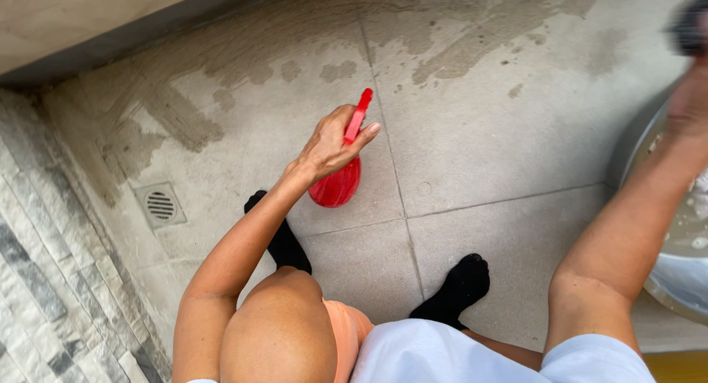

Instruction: The person sprays a cleaning solution from a red bottle onto a tiled floor and scrubs the surface with a steel wool pad. The person repeatedly sprays and scrubs the same area near a glass barrier and a metal basin.

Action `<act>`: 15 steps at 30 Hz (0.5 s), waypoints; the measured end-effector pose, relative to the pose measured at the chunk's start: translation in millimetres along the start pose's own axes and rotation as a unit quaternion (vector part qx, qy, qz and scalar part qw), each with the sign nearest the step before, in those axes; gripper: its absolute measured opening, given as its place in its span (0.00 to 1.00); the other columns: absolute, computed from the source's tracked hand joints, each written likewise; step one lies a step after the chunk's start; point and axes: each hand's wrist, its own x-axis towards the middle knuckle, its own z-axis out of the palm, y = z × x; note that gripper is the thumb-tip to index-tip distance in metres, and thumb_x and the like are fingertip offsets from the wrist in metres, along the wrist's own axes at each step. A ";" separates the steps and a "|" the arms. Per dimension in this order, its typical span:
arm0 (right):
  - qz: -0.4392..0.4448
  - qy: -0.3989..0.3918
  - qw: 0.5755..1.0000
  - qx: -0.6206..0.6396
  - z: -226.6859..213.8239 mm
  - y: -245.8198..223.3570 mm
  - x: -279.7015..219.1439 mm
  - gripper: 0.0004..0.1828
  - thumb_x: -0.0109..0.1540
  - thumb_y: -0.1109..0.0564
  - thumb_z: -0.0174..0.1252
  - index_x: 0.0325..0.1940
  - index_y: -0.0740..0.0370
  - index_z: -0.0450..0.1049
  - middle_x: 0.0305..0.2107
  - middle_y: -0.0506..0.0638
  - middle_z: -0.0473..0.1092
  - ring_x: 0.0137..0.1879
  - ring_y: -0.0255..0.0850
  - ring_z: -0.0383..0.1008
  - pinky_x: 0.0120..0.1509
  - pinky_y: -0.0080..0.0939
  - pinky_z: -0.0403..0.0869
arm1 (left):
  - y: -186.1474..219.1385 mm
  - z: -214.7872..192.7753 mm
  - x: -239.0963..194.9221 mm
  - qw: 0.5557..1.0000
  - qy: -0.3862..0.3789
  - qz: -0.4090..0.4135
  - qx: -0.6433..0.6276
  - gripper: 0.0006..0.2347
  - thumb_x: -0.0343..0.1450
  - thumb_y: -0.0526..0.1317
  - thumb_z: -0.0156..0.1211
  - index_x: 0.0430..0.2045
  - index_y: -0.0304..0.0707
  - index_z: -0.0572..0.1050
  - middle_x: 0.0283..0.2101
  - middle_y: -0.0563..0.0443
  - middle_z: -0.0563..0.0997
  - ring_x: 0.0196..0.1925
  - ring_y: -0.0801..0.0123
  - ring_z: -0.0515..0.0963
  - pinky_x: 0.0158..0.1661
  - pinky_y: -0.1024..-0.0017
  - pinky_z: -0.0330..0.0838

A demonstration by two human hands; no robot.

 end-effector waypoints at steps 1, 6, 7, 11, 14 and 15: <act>-0.003 -0.025 1.000 0.014 31.0 -9.0 10.1 0.21 0.58 0.62 0.58 0.55 0.51 0.77 0.52 0.51 0.70 0.56 0.42 0.75 0.59 0.44 0.79 | -0.4 0.2 2.8 1.000 0.003 -0.004 -0.006 0.23 0.73 0.62 0.53 0.24 0.39 0.69 0.26 0.48 0.71 0.26 0.62 0.71 0.31 0.60 0.70; -0.204 0.189 0.927 -0.251 257.8 -28.3 0.9 0.27 0.56 0.73 0.54 0.53 0.52 0.83 0.49 0.53 0.77 0.54 0.53 0.71 0.64 0.51 0.66 | -8.2 -8.2 2.8 0.999 0.014 -0.048 -0.013 0.24 0.72 0.64 0.52 0.23 0.41 0.69 0.24 0.49 0.71 0.24 0.64 0.73 0.29 0.63 0.71; -0.124 0.120 0.966 -0.192 297.9 -36.0 -12.3 0.15 0.58 0.68 0.52 0.43 0.59 0.81 0.39 0.55 0.77 0.48 0.52 0.70 0.55 0.59 0.62 | -9.5 -9.6 3.2 0.998 0.018 -0.053 -0.013 0.24 0.72 0.65 0.51 0.23 0.42 0.70 0.23 0.50 0.72 0.24 0.64 0.74 0.29 0.63 0.72; -0.276 -0.145 0.950 -0.020 426.1 -80.9 -116.9 0.08 0.65 0.58 0.61 0.48 0.55 0.79 0.50 0.47 0.76 0.59 0.47 0.72 0.65 0.49 0.69 | -19.0 -17.0 1.3 0.995 0.010 -0.094 -0.013 0.24 0.71 0.66 0.50 0.24 0.41 0.69 0.23 0.50 0.71 0.25 0.64 0.74 0.29 0.63 0.75; -0.361 -0.213 0.907 -0.034 437.0 -90.9 -116.9 0.14 0.59 0.56 0.62 0.50 0.53 0.81 0.55 0.52 0.74 0.61 0.52 0.69 0.61 0.56 0.64 | -18.4 -22.9 -1.7 0.995 0.094 0.042 -0.001 0.23 0.75 0.63 0.53 0.32 0.39 0.73 0.29 0.49 0.74 0.32 0.64 0.77 0.33 0.61 0.73; -0.461 -0.101 0.852 -0.227 417.0 -78.4 -96.1 0.16 0.62 0.61 0.60 0.53 0.50 0.81 0.57 0.45 0.75 0.67 0.46 0.70 0.66 0.56 0.62 | -18.9 -24.0 -5.5 0.997 0.070 0.013 -0.002 0.23 0.74 0.63 0.53 0.30 0.39 0.72 0.28 0.48 0.73 0.31 0.62 0.76 0.34 0.61 0.74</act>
